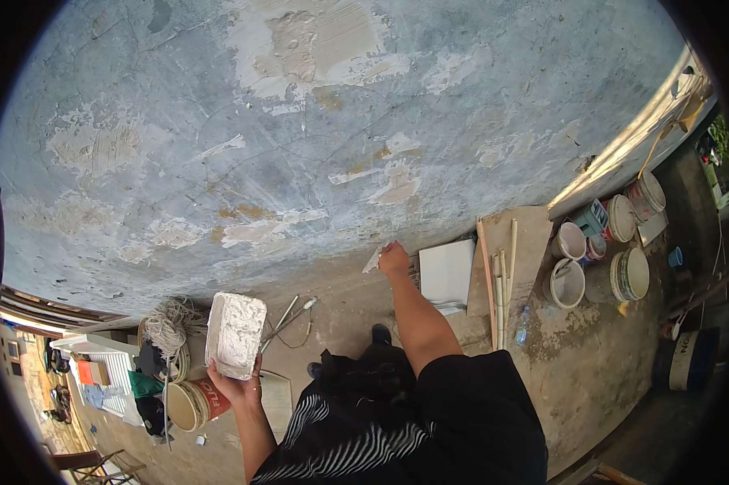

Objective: The person is mixing plaster in a container and using a putty knife to apply it to cracks and holes in an exterior wall.

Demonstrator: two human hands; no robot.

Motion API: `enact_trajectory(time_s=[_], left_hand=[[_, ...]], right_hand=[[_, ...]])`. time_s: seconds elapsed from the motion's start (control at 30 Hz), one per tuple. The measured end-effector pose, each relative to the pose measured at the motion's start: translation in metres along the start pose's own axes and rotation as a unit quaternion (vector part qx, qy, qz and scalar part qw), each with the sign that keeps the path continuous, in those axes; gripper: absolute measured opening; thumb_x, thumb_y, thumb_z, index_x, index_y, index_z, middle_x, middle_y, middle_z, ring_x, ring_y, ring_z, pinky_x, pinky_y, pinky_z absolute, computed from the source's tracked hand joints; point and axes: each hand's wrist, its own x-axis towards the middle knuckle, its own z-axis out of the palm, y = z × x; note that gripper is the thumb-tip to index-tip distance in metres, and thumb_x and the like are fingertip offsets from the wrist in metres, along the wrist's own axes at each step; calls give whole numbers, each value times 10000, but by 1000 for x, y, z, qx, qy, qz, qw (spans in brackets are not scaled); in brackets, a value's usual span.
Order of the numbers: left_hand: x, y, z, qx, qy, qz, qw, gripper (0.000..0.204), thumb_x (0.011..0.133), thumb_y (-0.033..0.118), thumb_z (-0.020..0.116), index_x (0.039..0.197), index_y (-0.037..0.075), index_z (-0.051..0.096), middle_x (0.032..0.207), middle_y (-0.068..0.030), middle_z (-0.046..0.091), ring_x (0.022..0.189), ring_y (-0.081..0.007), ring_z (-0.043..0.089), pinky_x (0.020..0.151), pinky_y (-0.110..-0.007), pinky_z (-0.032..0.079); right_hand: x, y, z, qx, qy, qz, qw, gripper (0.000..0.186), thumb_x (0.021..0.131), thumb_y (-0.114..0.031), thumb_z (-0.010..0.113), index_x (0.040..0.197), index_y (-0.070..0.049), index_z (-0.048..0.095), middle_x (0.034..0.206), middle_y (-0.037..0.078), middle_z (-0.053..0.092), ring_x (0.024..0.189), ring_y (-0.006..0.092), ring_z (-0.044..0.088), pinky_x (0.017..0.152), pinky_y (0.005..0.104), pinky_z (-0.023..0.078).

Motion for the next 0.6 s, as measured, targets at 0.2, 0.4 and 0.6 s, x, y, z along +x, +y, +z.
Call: enact_trajectory(time_s=[0.2,0.4,0.6], left_hand=[[-2,7,-6,-3,5,23,1000,663,893,490,505,1462,167,401,1445,-75,498,1260,-333,538,881,-588,518],[5,5,1,1,16,6,1000,663,895,492,496,1466,169,398,1452,-75,492,1273,-333,526,896,-593,508],[5,5,2,-1,12,5,1000,643,895,499,493,1453,189,422,1439,-57,508,1255,-326,538,892,-595,501]], right_hand=[[-46,-49,-17,81,6,-4,997,185,887,-173,599,961,-7,631,927,209,698,916,397,668,800,461,524],[-49,-79,-21,10,22,-38,999,185,881,-160,600,953,10,619,910,215,695,907,416,665,793,477,522],[-69,-86,-51,5,14,4,1000,193,881,-159,603,973,10,616,944,221,695,920,415,663,792,486,521]])
